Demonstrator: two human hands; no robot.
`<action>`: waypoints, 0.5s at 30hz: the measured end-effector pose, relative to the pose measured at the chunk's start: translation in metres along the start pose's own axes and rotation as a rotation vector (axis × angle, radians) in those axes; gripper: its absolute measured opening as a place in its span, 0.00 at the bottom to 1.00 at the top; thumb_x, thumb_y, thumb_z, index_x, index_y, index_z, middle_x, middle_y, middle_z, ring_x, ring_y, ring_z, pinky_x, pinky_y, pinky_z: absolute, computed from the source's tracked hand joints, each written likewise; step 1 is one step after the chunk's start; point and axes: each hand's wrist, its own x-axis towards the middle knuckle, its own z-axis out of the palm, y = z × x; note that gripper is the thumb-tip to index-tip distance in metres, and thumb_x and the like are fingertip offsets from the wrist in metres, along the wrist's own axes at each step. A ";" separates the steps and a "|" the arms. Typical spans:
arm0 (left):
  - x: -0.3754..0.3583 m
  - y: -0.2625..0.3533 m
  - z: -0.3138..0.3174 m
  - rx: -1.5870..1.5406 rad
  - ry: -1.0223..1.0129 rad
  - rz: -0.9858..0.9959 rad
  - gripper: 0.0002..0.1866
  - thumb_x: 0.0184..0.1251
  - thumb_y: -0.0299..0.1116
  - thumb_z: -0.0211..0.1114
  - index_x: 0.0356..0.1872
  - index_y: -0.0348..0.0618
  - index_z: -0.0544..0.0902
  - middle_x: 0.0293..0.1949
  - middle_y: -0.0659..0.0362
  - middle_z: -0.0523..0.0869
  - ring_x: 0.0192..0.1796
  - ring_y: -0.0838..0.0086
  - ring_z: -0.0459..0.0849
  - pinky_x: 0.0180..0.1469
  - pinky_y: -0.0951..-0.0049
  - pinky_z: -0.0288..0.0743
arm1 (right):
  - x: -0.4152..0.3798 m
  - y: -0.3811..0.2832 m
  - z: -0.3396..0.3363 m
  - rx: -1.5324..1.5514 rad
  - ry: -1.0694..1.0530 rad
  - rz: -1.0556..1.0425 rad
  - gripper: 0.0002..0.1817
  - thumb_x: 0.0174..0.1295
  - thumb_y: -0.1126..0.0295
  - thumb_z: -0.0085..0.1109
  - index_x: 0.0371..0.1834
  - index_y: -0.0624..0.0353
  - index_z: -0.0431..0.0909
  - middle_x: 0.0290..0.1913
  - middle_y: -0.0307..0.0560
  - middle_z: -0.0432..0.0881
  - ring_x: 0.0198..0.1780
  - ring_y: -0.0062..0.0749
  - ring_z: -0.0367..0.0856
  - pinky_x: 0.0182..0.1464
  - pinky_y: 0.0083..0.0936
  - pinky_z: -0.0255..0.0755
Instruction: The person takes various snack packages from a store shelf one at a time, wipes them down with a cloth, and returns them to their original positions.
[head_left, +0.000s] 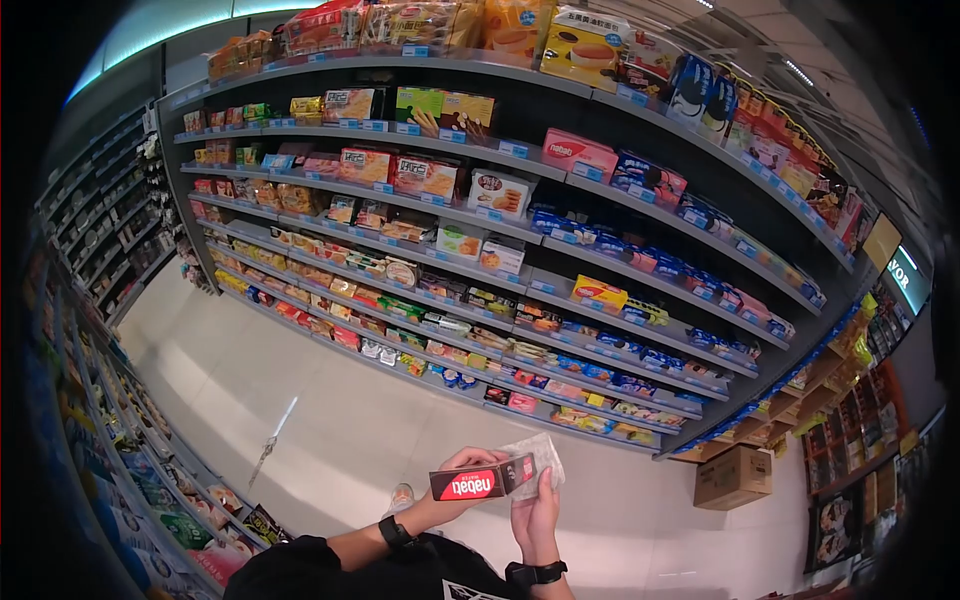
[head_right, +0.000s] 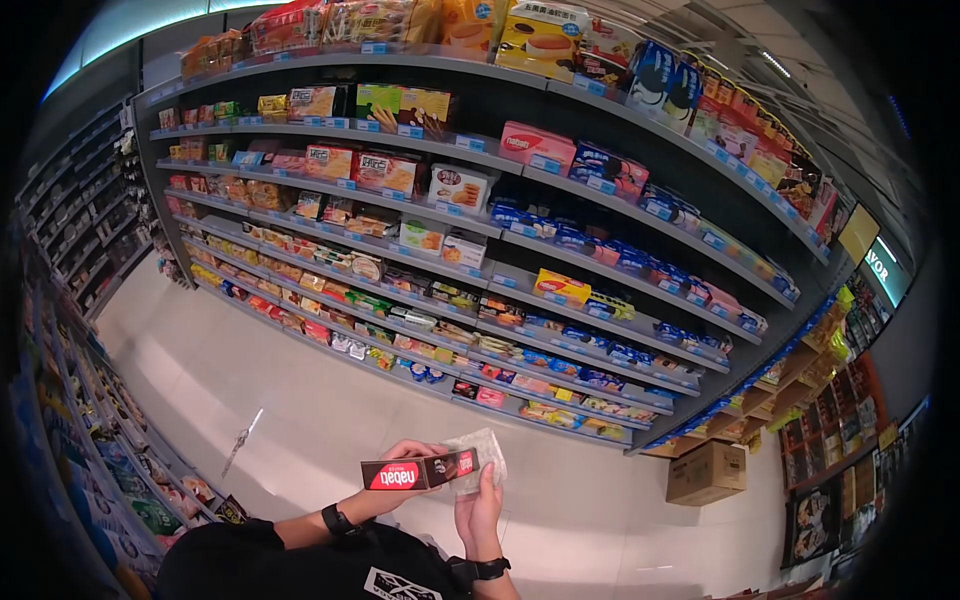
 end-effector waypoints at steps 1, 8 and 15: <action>0.001 -0.003 -0.010 0.110 -0.077 0.015 0.24 0.66 0.23 0.77 0.61 0.38 0.80 0.63 0.52 0.84 0.66 0.70 0.83 0.68 0.68 0.79 | 0.001 0.002 -0.003 -0.001 0.002 -0.002 0.23 0.84 0.56 0.50 0.73 0.60 0.69 0.69 0.47 0.80 0.68 0.36 0.80 0.73 0.38 0.73; 0.006 -0.019 -0.034 -0.230 0.016 -0.231 0.29 0.67 0.19 0.74 0.69 0.39 0.76 0.65 0.56 0.84 0.67 0.69 0.83 0.73 0.67 0.75 | -0.005 0.023 -0.009 0.042 -0.160 0.259 0.21 0.86 0.57 0.44 0.73 0.55 0.70 0.69 0.47 0.80 0.72 0.38 0.77 0.75 0.42 0.70; 0.041 0.027 -0.030 0.229 -0.236 -0.048 0.26 0.61 0.27 0.82 0.61 0.40 0.86 0.63 0.52 0.88 0.61 0.69 0.87 0.67 0.68 0.79 | 0.022 0.005 -0.004 0.029 -0.079 0.098 0.24 0.86 0.55 0.43 0.73 0.59 0.71 0.69 0.49 0.81 0.70 0.39 0.79 0.74 0.41 0.71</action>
